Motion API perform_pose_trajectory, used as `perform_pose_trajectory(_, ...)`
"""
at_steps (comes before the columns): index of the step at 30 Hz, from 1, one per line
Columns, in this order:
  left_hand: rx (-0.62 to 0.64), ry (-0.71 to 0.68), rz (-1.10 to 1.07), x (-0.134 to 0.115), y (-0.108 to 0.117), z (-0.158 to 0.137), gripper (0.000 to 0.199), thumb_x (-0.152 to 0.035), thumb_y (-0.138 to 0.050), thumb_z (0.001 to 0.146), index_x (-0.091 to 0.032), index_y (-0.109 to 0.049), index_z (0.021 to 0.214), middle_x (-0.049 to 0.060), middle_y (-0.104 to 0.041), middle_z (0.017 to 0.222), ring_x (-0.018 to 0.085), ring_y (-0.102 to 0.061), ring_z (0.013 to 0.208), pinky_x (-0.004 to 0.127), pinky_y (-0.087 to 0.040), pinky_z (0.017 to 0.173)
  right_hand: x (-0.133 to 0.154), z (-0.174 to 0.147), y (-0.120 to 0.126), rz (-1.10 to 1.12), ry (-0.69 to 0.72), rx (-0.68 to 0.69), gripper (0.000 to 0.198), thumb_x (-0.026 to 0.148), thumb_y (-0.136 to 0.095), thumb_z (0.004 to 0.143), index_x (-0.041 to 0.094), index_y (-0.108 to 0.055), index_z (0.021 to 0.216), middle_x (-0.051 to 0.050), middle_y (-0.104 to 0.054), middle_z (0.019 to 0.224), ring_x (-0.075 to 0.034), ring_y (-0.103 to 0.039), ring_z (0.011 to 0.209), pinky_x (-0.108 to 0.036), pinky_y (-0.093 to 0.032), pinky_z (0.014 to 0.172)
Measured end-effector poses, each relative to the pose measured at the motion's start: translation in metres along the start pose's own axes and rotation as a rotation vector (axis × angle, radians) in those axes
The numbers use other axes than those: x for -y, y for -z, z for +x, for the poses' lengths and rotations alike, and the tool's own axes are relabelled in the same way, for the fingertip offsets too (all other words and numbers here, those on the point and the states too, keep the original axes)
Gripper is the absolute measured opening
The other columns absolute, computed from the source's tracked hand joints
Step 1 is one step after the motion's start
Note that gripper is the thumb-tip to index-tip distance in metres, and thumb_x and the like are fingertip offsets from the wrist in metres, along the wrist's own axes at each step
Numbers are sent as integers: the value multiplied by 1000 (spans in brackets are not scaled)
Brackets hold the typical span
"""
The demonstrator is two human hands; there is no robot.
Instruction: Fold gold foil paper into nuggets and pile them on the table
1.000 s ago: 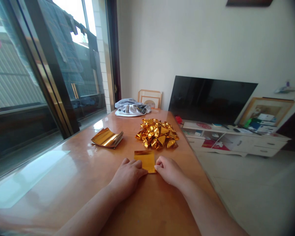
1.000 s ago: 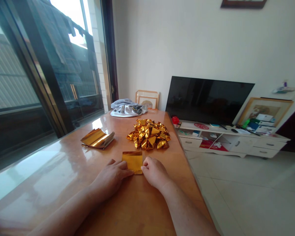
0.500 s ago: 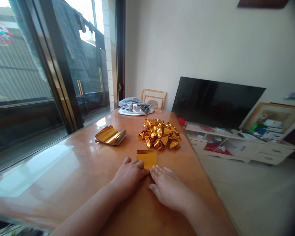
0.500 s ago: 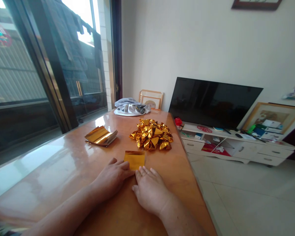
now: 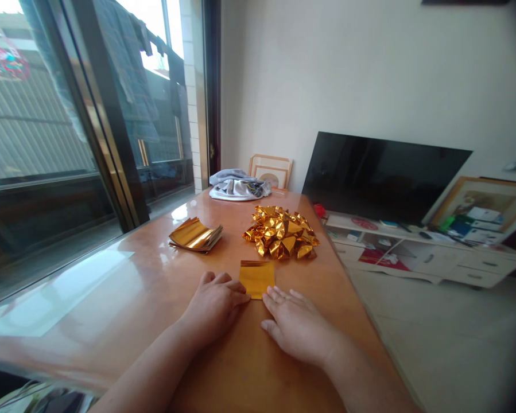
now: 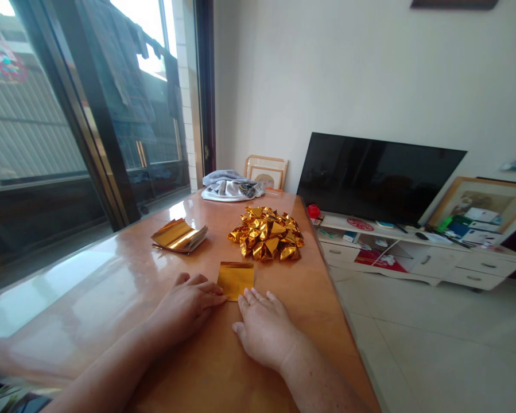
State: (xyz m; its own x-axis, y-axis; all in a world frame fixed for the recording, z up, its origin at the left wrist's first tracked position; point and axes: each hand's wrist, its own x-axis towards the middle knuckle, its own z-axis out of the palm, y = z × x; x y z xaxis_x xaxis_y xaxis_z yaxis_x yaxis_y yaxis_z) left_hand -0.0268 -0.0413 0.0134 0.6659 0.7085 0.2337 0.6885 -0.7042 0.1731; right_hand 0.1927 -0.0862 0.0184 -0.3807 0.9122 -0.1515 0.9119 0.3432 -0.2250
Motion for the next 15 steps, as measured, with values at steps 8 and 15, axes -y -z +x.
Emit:
perform_pose_trajectory(8, 1, 53, 1, 21, 2, -7, 30, -27, -51, 95, -39, -78, 101, -1, -73, 119, 31, -49, 120, 48, -27, 96, -2, -1, -1, 11, 4, -6, 63, 44, -45, 96, 15, -44, 152, -16, -35, 159, -29, -31, 149, -52, -19, 122)
perform_pose_trajectory(15, -31, 79, 22, 23, 3, -7, 26, -31, -53, 95, -37, -78, 93, -2, -74, 115, 32, -48, 122, 48, -29, 96, -2, 0, 0, 17, 4, -8, 59, 41, -45, 96, 18, -46, 151, -14, -37, 159, -29, -33, 148, -54, -18, 121)
